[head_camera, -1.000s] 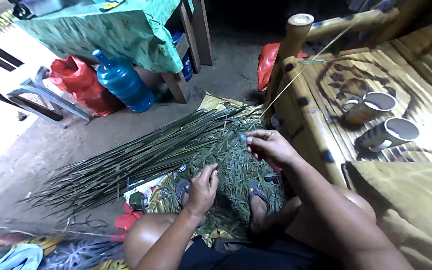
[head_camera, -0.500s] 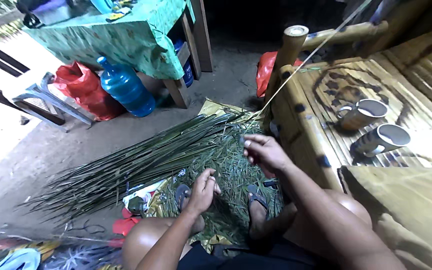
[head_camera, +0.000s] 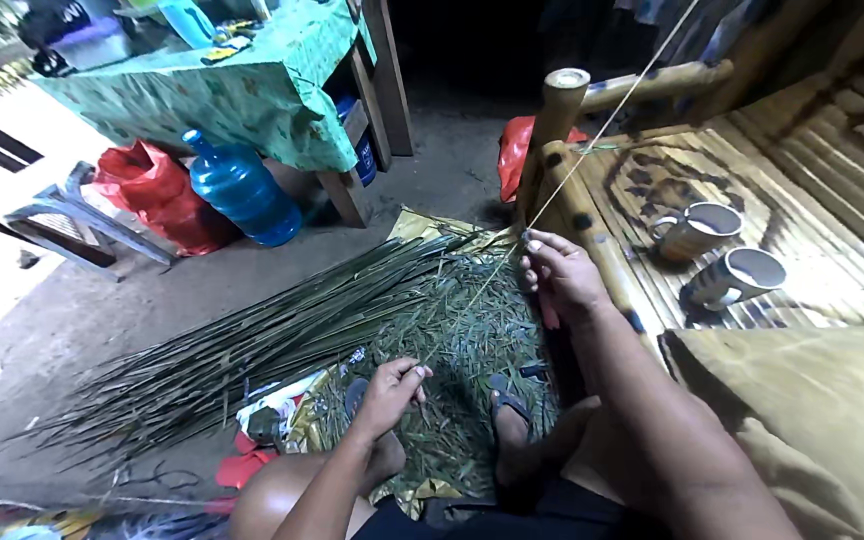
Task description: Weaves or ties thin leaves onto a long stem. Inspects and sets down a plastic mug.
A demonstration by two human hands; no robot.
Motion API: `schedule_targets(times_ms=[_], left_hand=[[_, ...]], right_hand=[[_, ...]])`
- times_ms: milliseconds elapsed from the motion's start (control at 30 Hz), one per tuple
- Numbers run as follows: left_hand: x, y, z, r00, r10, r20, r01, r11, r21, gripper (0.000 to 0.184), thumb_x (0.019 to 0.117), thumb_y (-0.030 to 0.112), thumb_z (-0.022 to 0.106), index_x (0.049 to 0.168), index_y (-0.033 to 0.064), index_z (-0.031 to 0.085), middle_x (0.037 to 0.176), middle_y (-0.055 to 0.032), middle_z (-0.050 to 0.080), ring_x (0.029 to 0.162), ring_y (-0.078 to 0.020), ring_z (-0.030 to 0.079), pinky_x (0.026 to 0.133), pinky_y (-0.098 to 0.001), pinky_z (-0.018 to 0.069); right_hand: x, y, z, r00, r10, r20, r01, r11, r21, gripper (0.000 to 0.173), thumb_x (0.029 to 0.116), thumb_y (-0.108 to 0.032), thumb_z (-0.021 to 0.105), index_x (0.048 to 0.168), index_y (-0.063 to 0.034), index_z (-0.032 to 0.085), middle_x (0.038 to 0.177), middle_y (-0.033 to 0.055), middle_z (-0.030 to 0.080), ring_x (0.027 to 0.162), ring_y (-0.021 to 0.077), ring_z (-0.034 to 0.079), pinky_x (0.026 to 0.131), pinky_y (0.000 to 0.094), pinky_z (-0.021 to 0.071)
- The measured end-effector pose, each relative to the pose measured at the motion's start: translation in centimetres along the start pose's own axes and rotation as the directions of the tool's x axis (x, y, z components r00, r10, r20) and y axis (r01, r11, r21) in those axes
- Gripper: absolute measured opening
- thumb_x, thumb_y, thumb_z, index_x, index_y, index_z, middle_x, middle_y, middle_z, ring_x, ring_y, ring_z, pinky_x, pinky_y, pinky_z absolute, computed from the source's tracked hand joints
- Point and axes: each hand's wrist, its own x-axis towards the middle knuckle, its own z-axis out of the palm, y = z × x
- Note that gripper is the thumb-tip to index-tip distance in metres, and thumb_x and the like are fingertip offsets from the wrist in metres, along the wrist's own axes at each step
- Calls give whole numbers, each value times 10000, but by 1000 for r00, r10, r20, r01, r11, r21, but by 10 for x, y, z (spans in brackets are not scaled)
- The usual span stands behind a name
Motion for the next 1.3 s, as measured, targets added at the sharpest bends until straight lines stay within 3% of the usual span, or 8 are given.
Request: schedule_targets(times_ms=[67,233,300,367,433,567,833,1300], left_hand=[[2,2,1,1000,-11,16,11,999,30,307,1053,106,425,1200,41,686,840,-5,664,649,-82,630,628,-242,570],[9,6,1,999,46,12,-47,998,39,381,1038,108,357,1238,58,677,726,52,543,556,-37,469,507,-200,410],[10,1,1,995,96,-12,-96,995,40,322,1044,131,413,1171,55,699,779,67,571,598,-14,476,543,-194,408],[9,-2,-3,990,142,2,-142,986,91,240,1036,140,518,1131,53,720,1037,19,711,846,-1,629,769,-196,527],[7,-5,-4,989,148,27,-151,980,130,227,1030,144,544,1114,51,734,1067,3,725,909,-6,653,837,-207,540],[1,-2,-3,995,37,93,-49,990,131,320,1065,184,496,1313,55,654,813,10,682,579,-66,586,533,-230,514],[8,-4,1,988,155,20,-156,969,192,271,1060,133,469,1193,19,677,968,-23,697,731,-62,660,675,-236,587],[-1,-16,-13,985,171,27,-162,851,500,373,1041,189,362,1135,27,684,1004,-82,696,886,-142,662,848,-344,550]], right_hand=[[-9,7,14,997,28,75,-27,1000,-13,333,1083,-193,492,1393,-97,567,805,37,654,552,93,582,511,252,534],[-38,52,61,870,162,465,-122,986,-116,319,1048,-161,555,1313,2,626,831,43,679,631,98,615,582,254,540],[-38,50,63,875,152,460,-106,987,-124,307,1048,-162,554,1290,2,646,827,40,685,634,90,618,586,247,541],[-30,38,54,923,125,363,-75,986,-148,298,1049,-153,554,1293,-10,650,834,41,686,639,88,617,598,246,544],[-16,27,36,969,80,234,-52,991,-125,315,1061,-154,544,1340,-26,616,847,45,678,624,90,608,583,251,543],[2,17,8,998,23,66,-26,999,47,339,1082,-225,508,1396,-119,577,799,34,649,539,84,563,499,240,518],[-39,57,61,871,187,455,-171,982,-76,331,1050,-163,552,1335,-5,610,836,38,676,626,95,610,576,250,534],[13,1,-6,994,-69,-86,83,981,173,325,1086,-187,484,1392,-96,549,815,-6,648,573,61,583,510,218,522]])
